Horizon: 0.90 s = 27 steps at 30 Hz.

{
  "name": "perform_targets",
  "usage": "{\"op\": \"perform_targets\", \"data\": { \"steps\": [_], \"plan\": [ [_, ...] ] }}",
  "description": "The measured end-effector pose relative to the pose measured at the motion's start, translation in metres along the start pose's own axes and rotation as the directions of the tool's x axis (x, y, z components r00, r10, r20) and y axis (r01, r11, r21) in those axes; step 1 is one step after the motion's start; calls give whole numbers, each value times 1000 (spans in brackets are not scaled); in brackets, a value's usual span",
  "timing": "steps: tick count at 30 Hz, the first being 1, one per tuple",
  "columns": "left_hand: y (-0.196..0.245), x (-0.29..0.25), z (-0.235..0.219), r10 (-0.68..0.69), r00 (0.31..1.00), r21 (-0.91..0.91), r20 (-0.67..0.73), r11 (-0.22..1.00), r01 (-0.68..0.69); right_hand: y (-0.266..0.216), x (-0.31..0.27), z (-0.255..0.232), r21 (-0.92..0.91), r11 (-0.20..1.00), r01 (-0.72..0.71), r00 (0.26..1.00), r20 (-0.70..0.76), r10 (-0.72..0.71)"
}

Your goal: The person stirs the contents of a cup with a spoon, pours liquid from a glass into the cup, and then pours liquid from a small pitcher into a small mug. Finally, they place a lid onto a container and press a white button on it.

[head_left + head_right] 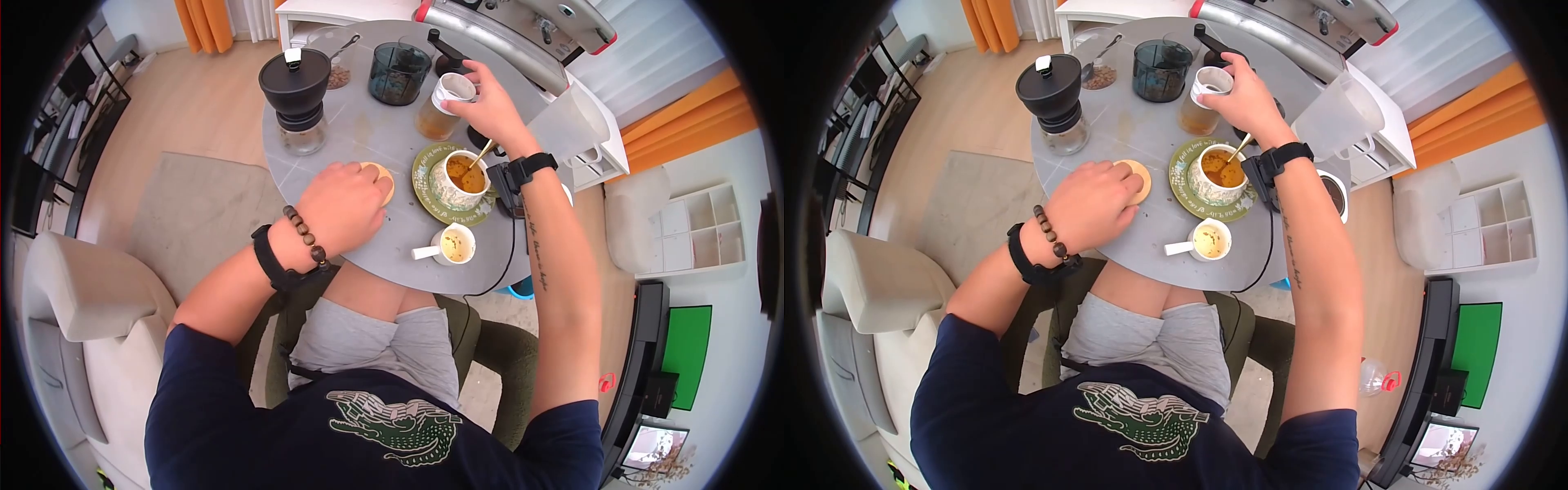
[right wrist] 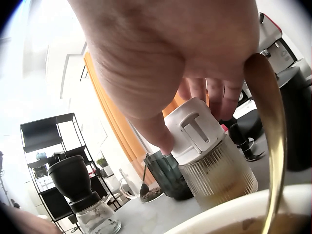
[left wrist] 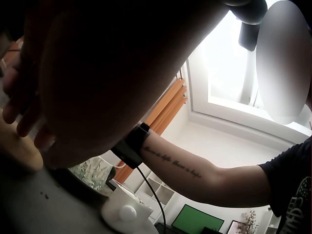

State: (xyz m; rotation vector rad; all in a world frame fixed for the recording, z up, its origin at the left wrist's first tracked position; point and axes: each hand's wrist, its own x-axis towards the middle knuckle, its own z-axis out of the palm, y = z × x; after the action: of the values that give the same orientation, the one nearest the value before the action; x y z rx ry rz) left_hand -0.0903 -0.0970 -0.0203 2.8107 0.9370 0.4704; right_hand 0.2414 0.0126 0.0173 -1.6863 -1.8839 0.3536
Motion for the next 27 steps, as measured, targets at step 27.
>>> {"op": "perform_targets", "data": {
  "steps": [27],
  "plan": [
    [-3, 6, 4, 23, 1000, -58, -9, 998, -23, -35, -88, -76, 928, 354, -121, 977, 48, 207]
  ]
}}
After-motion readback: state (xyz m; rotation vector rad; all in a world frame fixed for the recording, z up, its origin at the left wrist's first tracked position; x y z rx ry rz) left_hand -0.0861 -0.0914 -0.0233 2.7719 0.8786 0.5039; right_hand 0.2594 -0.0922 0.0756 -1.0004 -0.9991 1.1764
